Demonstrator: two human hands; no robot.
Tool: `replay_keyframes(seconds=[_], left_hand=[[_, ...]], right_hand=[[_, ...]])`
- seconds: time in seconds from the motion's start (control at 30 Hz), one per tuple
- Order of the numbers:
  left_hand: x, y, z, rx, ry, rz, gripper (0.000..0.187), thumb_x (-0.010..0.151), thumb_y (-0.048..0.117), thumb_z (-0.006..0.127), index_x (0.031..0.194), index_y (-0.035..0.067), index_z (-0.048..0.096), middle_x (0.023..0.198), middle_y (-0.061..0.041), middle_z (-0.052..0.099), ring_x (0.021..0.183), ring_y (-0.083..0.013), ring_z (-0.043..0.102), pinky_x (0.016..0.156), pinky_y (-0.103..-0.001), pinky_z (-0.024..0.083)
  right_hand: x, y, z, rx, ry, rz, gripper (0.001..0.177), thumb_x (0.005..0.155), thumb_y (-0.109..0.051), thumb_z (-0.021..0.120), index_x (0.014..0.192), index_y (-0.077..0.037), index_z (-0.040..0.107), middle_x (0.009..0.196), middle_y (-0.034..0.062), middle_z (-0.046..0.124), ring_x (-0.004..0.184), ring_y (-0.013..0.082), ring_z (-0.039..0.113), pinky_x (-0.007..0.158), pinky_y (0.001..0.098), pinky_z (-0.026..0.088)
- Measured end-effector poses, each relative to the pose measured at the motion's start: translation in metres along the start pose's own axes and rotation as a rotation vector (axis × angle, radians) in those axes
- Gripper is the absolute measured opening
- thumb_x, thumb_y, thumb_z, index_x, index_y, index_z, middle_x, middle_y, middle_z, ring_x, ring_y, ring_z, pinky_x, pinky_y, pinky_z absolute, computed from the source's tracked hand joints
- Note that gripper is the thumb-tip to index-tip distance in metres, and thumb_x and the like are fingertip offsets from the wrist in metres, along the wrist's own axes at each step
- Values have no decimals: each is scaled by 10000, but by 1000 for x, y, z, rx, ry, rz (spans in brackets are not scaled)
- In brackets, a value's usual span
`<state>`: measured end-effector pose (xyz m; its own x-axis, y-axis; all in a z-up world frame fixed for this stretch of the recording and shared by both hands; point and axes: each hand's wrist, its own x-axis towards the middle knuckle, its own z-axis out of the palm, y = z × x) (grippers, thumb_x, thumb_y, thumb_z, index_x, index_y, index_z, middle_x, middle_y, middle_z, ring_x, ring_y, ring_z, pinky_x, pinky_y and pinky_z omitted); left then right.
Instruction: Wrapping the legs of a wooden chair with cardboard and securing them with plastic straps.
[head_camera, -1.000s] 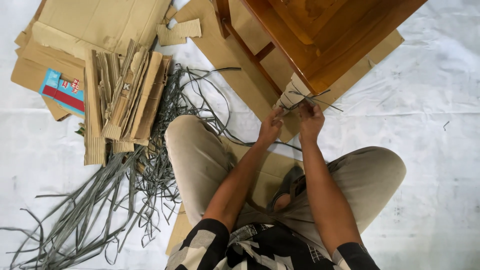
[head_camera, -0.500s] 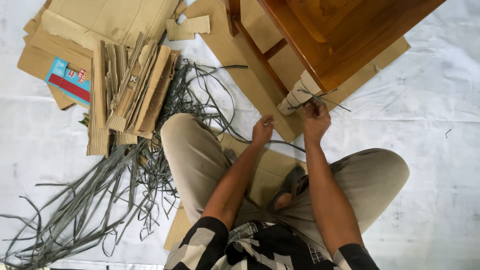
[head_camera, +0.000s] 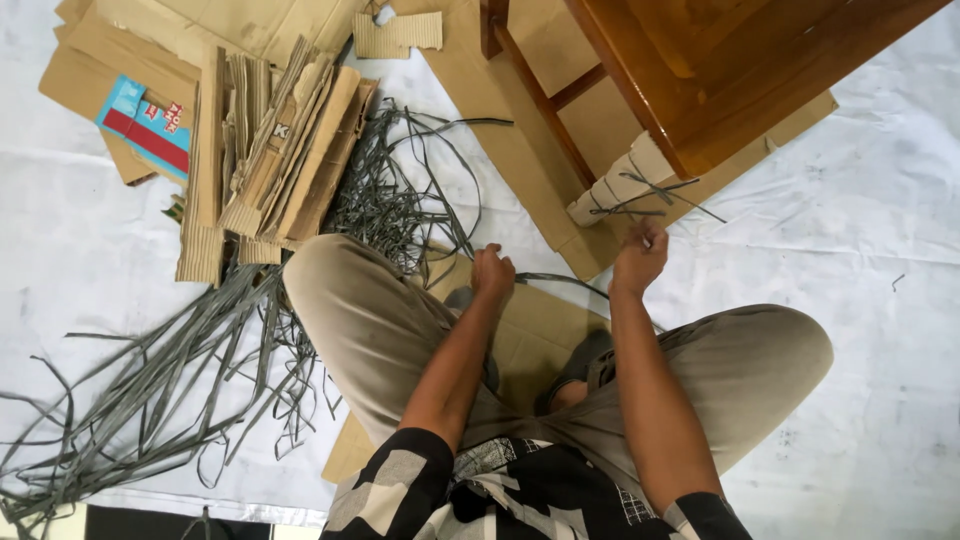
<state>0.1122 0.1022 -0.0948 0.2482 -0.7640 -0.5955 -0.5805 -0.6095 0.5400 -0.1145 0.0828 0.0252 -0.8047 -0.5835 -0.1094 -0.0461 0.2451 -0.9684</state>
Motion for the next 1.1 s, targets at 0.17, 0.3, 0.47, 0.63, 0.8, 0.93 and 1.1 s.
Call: replay_keyframes(seconds=[0.17,0.3,0.47,0.63,0.8,0.93,1.1], left_hand=[[-28,13,-35,-94,149,-12,285,959,228,614,1241,196,643,1279,-72,574,1217,-338,628,1009,-502,537],[-39,30,-68,-224,280,-18,205,972,161,572,1166,176,635,1305,-90,540,1233,-365,606,1008,-506,535],[-27,13,-75,-216,317,-58,293,949,168,612,1237,148,659,1526,-115,401,1335,-412,540,1059,-557,512],[17,-27,-43,-218,138,-82,328,947,224,560,1241,179,699,1352,-80,595,1244,-379,632,1016,-541,528],[-40,22,-87,-289,306,38,240,931,122,619,1124,155,758,1110,-120,750,1097,-382,695,949,-511,542],[-40,37,-79,-341,399,202,146,895,150,671,1006,199,752,944,-86,782,998,-399,701,908,-525,524],[-23,48,-46,-1143,15,215,456,839,44,809,1251,33,613,975,-144,766,842,-171,736,774,-286,601]], right_hand=[[-25,33,-1,-204,-150,197,233,924,-92,657,1134,-172,718,1027,45,660,820,199,679,716,332,566],[-13,98,3,-810,-507,97,259,911,-435,679,1145,-354,754,1104,-28,744,1142,270,679,1005,419,524],[-41,102,4,-827,-723,0,257,900,-390,675,1129,-313,765,985,-13,769,989,228,734,933,390,547],[-59,76,0,-825,-856,27,283,909,-347,666,1159,-269,772,897,33,778,1009,279,733,966,440,543],[-61,68,0,-839,-860,26,280,897,-401,665,1142,-311,767,864,-12,773,989,247,731,961,434,541],[-60,67,3,-834,-855,14,280,898,-397,662,1143,-315,770,881,-6,779,1010,257,728,965,441,544],[-64,58,8,-534,-819,67,279,925,-341,735,1141,-168,770,807,61,756,707,185,712,779,375,570]])
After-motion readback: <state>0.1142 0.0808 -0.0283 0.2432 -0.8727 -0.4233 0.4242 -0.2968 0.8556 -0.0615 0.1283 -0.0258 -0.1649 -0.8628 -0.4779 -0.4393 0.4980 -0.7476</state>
